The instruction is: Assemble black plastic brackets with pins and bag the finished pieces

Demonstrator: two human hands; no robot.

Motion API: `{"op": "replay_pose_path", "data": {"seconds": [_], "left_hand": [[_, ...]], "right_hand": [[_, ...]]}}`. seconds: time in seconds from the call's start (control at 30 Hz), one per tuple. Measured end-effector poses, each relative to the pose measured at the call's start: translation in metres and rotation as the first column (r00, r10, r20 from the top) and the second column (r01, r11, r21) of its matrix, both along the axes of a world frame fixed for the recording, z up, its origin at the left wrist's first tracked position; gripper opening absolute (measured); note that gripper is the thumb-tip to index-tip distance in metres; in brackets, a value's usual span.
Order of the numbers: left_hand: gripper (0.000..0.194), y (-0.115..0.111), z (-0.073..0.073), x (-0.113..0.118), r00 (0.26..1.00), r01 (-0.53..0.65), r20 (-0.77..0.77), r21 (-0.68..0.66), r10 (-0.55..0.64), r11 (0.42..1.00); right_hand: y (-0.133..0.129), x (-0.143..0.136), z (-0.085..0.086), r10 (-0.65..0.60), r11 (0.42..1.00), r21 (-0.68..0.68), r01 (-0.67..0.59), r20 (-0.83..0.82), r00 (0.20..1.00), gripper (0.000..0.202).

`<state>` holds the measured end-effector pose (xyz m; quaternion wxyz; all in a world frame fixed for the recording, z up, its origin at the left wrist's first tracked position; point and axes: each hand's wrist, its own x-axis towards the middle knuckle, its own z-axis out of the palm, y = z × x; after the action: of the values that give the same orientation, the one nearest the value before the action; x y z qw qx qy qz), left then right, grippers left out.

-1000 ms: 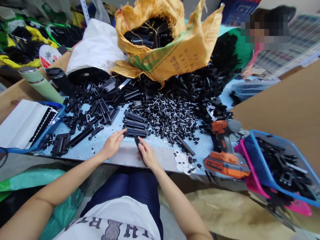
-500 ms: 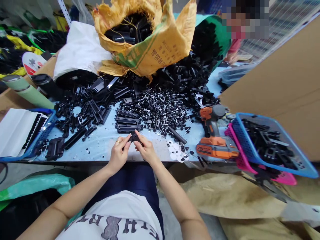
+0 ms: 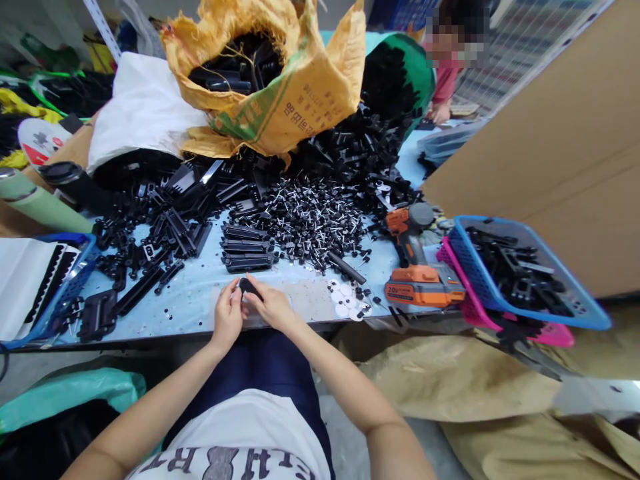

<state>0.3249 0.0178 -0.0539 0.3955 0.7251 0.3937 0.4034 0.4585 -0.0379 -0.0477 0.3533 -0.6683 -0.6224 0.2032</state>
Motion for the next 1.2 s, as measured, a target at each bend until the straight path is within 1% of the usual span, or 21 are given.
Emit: {"op": "replay_pose_path", "data": {"seconds": [0.07,0.1,0.13,0.17,0.23,0.27,0.3,0.33,0.43,0.53,0.6,0.67,0.77,0.83,0.87,0.93,1.0,1.03,1.07,1.13,1.2], "left_hand": [[0.041,-0.004,-0.009,-0.005,0.993,-0.058,-0.096,0.048,0.063,0.997],[0.044,-0.003,-0.01,-0.007,0.983,-0.023,-0.177,0.129,0.046,0.991],[0.046,0.0,-0.009,-0.009,0.961,0.075,-0.277,0.223,-0.011,0.972],[0.048,0.004,-0.007,-0.01,0.917,0.223,-0.386,0.298,-0.097,0.928],[0.045,0.015,-0.002,-0.009,0.765,0.53,-0.587,0.34,-0.265,0.777],[0.043,0.021,0.0,-0.007,0.684,0.635,-0.661,0.327,-0.311,0.7],[0.041,0.025,0.001,-0.005,0.621,0.694,-0.715,0.312,-0.321,0.648],[0.039,0.027,0.001,-0.002,0.586,0.715,-0.753,0.305,-0.3,0.629],[0.038,0.023,0.0,0.005,0.569,0.673,-0.803,0.33,-0.178,0.662],[0.038,0.014,-0.003,0.008,0.576,0.617,-0.813,0.364,-0.085,0.698],[0.038,0.011,-0.006,0.008,0.566,0.598,-0.823,0.363,-0.055,0.714],[0.037,0.012,-0.009,0.005,0.555,0.584,-0.83,0.347,-0.049,0.734],[0.037,0.015,-0.014,-0.001,0.593,0.559,-0.797,0.308,-0.113,0.77],[0.038,0.019,-0.014,-0.004,0.692,0.525,-0.693,0.291,-0.202,0.8],[0.04,0.021,-0.013,-0.004,0.755,0.495,-0.607,0.28,-0.248,0.823],[0.041,0.03,-0.006,-0.001,0.873,0.407,-0.377,0.218,-0.308,0.887],[0.042,0.044,0.005,0.009,0.952,0.294,-0.107,0.039,-0.288,0.955],[0.044,0.052,0.012,0.015,0.969,0.248,0.029,-0.09,-0.246,0.965],[0.047,0.061,0.018,0.021,0.969,0.222,0.163,-0.232,-0.187,0.947],[0.051,0.076,0.03,0.034,0.916,0.261,0.395,-0.444,-0.074,0.857],[0.046,0.081,0.038,0.043,0.868,0.298,0.496,-0.502,-0.012,0.812]], "right_hand": [[-0.001,0.018,0.002,0.004,0.999,-0.045,0.005,0.195,0.981,0.044],[-0.001,0.029,0.004,-0.049,0.998,-0.036,0.061,0.265,0.963,0.042],[-0.001,0.041,0.007,-0.129,0.99,-0.011,0.139,0.316,0.94,0.041],[0.003,0.052,0.011,-0.215,0.975,0.018,0.223,0.354,0.91,0.039],[0.02,0.07,0.019,-0.313,0.945,0.052,0.321,0.424,0.85,0.037],[0.035,0.076,0.023,-0.304,0.948,0.059,0.313,0.46,0.834,0.037],[0.055,0.078,0.027,-0.267,0.96,0.061,0.274,0.498,0.825,0.037],[0.077,0.078,0.031,-0.213,0.975,0.062,0.214,0.538,0.816,0.039],[0.15,0.064,0.041,-0.058,0.998,0.048,0.034,0.676,0.734,0.045],[0.209,0.048,0.048,0.073,0.997,-0.055,-0.048,0.771,0.632,0.047],[0.23,0.044,0.052,0.128,0.991,-0.118,-0.056,0.784,0.607,0.041],[0.238,0.049,0.057,0.142,0.989,-0.137,-0.055,0.782,0.607,0.032],[0.229,0.079,0.07,0.077,0.996,-0.089,-0.011,0.776,0.627,0.021],[0.214,0.108,0.082,-0.113,0.994,0.083,0.076,0.702,0.703,0.018],[0.204,0.122,0.087,-0.242,0.967,0.212,0.14,0.61,0.754,0.017],[0.18,0.143,0.094,-0.454,0.848,0.435,0.302,0.305,0.837,0.021],[0.15,0.149,0.092,-0.501,0.742,0.495,0.453,-0.04,0.864,0.028],[0.133,0.145,0.087,-0.482,0.718,0.473,0.51,-0.191,0.855,0.031],[0.115,0.137,0.082,-0.451,0.717,0.433,0.546,-0.31,0.837,0.033],[0.078,0.113,0.07,-0.4,0.763,0.344,0.547,-0.412,0.818,0.036],[0.041,0.087,0.062,-0.36,0.856,0.27,0.44,-0.3,0.884,0.038]]}}
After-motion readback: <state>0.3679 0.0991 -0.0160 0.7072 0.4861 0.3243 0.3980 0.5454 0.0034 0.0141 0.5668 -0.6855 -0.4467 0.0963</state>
